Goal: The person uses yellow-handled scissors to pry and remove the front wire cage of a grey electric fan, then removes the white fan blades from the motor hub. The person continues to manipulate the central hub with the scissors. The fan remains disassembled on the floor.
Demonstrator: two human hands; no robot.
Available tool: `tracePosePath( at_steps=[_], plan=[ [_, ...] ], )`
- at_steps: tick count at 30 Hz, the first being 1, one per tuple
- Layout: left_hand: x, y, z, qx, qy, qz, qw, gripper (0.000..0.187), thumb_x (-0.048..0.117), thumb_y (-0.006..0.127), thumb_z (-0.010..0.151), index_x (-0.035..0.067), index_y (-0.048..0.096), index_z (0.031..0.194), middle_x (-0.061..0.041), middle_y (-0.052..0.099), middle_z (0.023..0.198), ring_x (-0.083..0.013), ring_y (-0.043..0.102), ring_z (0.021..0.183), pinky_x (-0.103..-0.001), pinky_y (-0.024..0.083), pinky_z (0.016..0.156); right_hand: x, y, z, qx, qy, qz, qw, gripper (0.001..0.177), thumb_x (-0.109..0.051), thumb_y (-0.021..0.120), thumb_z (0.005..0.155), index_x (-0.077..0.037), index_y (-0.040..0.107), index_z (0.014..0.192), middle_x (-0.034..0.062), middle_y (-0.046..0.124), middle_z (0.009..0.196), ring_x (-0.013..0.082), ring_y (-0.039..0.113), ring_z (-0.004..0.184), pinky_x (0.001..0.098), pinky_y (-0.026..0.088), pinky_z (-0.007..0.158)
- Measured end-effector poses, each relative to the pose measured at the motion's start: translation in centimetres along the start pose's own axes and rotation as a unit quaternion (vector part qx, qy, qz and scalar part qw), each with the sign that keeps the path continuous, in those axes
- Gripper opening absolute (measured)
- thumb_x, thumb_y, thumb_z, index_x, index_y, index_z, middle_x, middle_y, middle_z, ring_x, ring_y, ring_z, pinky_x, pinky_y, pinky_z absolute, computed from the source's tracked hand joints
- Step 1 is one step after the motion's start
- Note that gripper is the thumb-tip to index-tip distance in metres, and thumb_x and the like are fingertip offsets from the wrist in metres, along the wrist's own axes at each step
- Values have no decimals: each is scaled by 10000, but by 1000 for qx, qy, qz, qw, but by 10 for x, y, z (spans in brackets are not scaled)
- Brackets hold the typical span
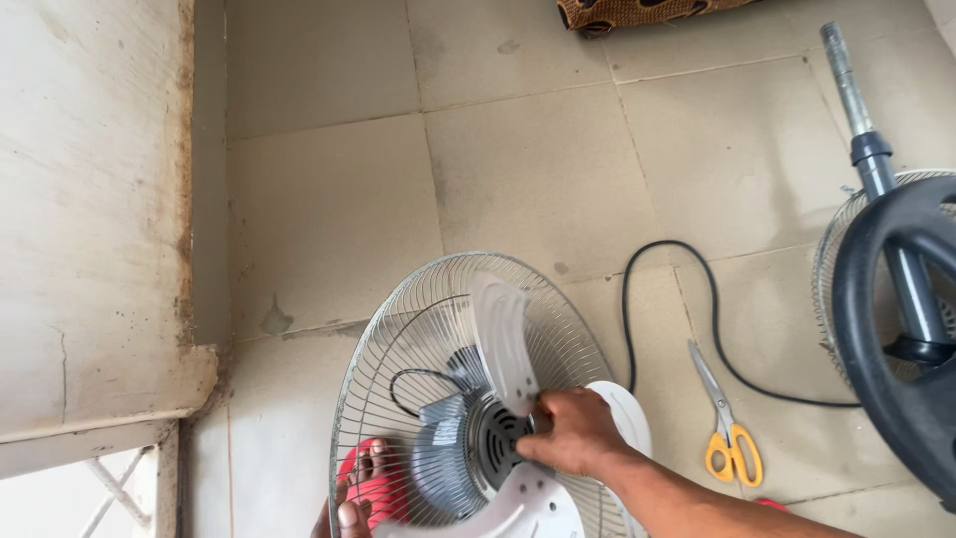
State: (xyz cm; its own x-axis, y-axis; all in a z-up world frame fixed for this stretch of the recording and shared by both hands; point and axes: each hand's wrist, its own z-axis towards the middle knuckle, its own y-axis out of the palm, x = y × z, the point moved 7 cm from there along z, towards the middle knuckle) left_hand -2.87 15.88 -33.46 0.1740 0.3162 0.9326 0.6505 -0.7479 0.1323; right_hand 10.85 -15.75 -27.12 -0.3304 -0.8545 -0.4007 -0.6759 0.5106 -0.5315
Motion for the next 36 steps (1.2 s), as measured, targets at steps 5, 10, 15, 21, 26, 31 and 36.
tracePosePath(
  at_steps=[5, 10, 15, 21, 26, 31, 36],
  plan=[
    [-53, -29, 4, -16, -59, -59, 996, 854, 493, 477, 962, -185, 258, 1434, -341, 563, 1368, -401, 643, 1235, -518, 512, 1069, 30, 14, 1, 70, 37, 115, 990, 421, -350, 847, 573, -72, 681, 842, 69, 659, 1044, 235, 552, 1145, 388, 496, 1002],
    [-46, -59, 35, -102, -137, 4, 985, 819, 515, 463, 956, -129, 355, 1450, -327, 611, 1363, -394, 668, 1202, -507, 533, 1018, -8, -9, -9, 84, -140, -12, 987, 389, -308, 853, 547, -105, 709, 846, 42, 645, 990, 244, 514, 1146, 426, 299, 1159],
    [-10, -58, 9, -4, -164, 193, 967, 671, 482, 494, 918, -31, 490, 1351, -280, 649, 1260, -385, 673, 1116, -515, 552, 964, -28, -19, -23, 32, -265, -112, 957, 439, -274, 849, 599, -91, 726, 979, 66, 682, 1026, 248, 527, 1210, 484, 192, 1237],
    [82, -1, -26, 58, 77, 511, 854, 483, 421, 551, 853, 80, 590, 1193, -153, 655, 1156, -303, 650, 1045, -455, 540, 946, -27, -19, -49, 64, -228, -73, 969, 507, -193, 862, 660, -86, 708, 1131, 77, 570, 1333, 292, 453, 1319, 410, 317, 1152],
    [90, 73, -95, 33, 368, 593, 715, 297, 399, 621, 734, 213, 666, 961, -18, 679, 993, -231, 630, 917, -408, 525, 876, 11, -37, -75, 205, -99, 52, 972, 748, -239, 893, 598, -186, 645, 1301, 48, 533, 1352, 265, 464, 1321, 379, 426, 1096],
    [-14, 113, -111, -339, 76, 718, 603, 164, 424, 590, 851, 326, 721, 863, 147, 675, 912, -63, 709, 929, -270, 566, 839, 64, -1, -66, 78, 135, 43, 987, 1039, -370, 949, 623, -256, 383, 1486, 66, 441, 1422, 268, 423, 1355, 366, 398, 1141],
    [-43, 147, -131, -386, 56, 750, 533, 376, 279, 500, 933, 135, 631, 1254, -65, 523, 1413, -276, 470, 1343, -489, 437, 1044, 100, 38, -44, 46, 188, 157, 968, 982, -493, 953, 610, -105, 474, 1374, 114, 645, 1279, 229, 654, 1174, 330, 519, 1024]
  ],
)
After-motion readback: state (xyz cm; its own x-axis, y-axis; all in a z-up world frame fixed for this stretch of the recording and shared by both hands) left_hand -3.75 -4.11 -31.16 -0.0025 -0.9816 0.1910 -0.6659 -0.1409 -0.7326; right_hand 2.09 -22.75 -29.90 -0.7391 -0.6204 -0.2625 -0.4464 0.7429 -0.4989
